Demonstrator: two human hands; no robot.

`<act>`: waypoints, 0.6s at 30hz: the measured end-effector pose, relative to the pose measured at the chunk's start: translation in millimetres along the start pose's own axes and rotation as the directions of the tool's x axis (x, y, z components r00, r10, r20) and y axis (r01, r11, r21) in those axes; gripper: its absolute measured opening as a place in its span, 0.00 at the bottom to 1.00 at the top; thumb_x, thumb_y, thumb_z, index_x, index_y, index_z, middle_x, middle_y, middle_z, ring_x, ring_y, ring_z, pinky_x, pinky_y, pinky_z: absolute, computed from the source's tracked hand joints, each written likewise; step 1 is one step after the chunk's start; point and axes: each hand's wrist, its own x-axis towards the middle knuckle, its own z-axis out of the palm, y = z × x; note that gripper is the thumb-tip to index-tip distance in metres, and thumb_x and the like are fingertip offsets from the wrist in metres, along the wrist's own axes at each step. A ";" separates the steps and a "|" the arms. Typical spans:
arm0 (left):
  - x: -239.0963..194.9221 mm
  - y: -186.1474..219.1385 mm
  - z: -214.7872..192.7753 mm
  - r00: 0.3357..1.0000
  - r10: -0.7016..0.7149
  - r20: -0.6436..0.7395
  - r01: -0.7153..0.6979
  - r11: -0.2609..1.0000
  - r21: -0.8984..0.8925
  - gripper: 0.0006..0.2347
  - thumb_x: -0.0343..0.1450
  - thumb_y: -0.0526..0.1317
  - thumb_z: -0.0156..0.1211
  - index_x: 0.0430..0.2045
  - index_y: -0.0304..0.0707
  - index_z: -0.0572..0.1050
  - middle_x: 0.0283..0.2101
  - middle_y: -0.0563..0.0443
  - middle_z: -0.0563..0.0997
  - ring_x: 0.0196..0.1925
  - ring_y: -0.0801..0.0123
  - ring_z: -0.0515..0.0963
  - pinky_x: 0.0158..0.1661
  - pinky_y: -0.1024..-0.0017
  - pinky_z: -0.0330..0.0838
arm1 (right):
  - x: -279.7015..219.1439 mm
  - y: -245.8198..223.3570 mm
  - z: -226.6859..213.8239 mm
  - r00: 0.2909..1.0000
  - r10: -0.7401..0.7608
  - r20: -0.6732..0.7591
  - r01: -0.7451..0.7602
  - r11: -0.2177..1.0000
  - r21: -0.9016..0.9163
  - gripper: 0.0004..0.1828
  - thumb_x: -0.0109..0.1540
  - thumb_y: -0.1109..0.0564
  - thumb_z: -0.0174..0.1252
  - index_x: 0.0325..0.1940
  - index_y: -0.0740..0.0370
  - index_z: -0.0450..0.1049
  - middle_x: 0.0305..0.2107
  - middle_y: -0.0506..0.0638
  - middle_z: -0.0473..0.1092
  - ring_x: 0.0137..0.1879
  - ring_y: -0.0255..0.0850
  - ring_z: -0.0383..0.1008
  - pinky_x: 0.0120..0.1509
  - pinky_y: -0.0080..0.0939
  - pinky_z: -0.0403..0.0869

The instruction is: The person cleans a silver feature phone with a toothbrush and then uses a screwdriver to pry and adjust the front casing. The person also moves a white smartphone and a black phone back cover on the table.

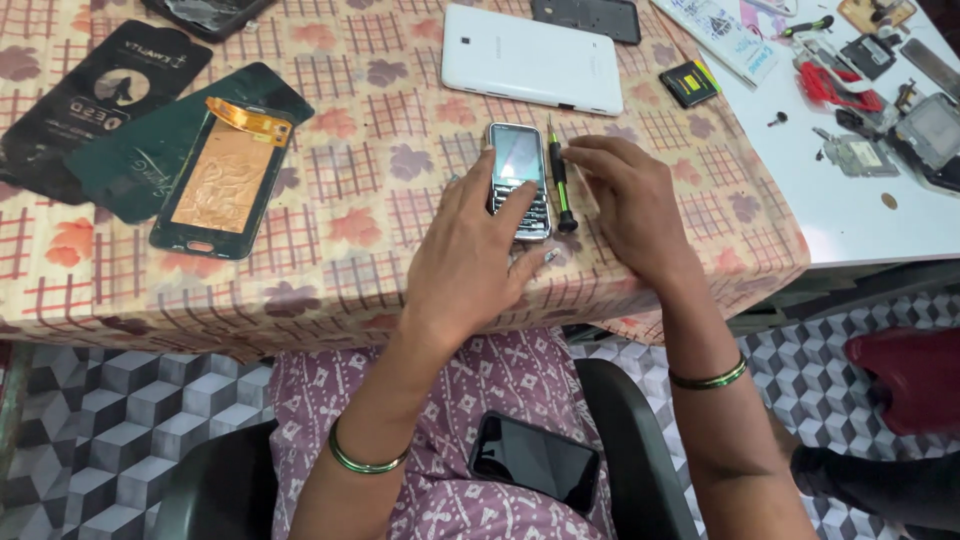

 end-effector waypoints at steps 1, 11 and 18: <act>-0.7 0.7 -0.2 1.000 0.000 -0.011 0.000 1.000 -0.002 0.28 0.66 0.50 0.70 0.59 0.35 0.73 0.67 0.21 0.62 0.68 0.34 0.65 0.65 0.49 0.62 | 3.6 2.5 1.1 0.998 -0.056 0.007 0.056 0.997 -0.053 0.18 0.62 0.73 0.55 0.54 0.66 0.78 0.52 0.59 0.76 0.53 0.54 0.79 0.57 0.48 0.78; -1.0 1.0 1.1 0.995 -0.041 -0.089 0.038 0.999 -0.028 0.25 0.66 0.45 0.69 0.57 0.35 0.74 0.64 0.20 0.66 0.67 0.34 0.67 0.64 0.49 0.64 | 5.5 29.3 -10.9 0.995 -0.095 0.033 0.096 0.994 -0.052 0.17 0.65 0.75 0.52 0.52 0.67 0.80 0.54 0.61 0.76 0.55 0.51 0.81 0.59 0.44 0.80; -1.8 0.0 3.5 0.995 -0.039 -0.097 0.036 0.999 -0.023 0.25 0.67 0.45 0.68 0.57 0.31 0.74 0.63 0.19 0.66 0.66 0.33 0.67 0.65 0.49 0.63 | 58.4 94.2 -1.2 0.977 -0.061 0.206 0.112 0.962 -0.248 0.15 0.69 0.60 0.60 0.59 0.67 0.77 0.57 0.63 0.74 0.59 0.57 0.77 0.65 0.51 0.76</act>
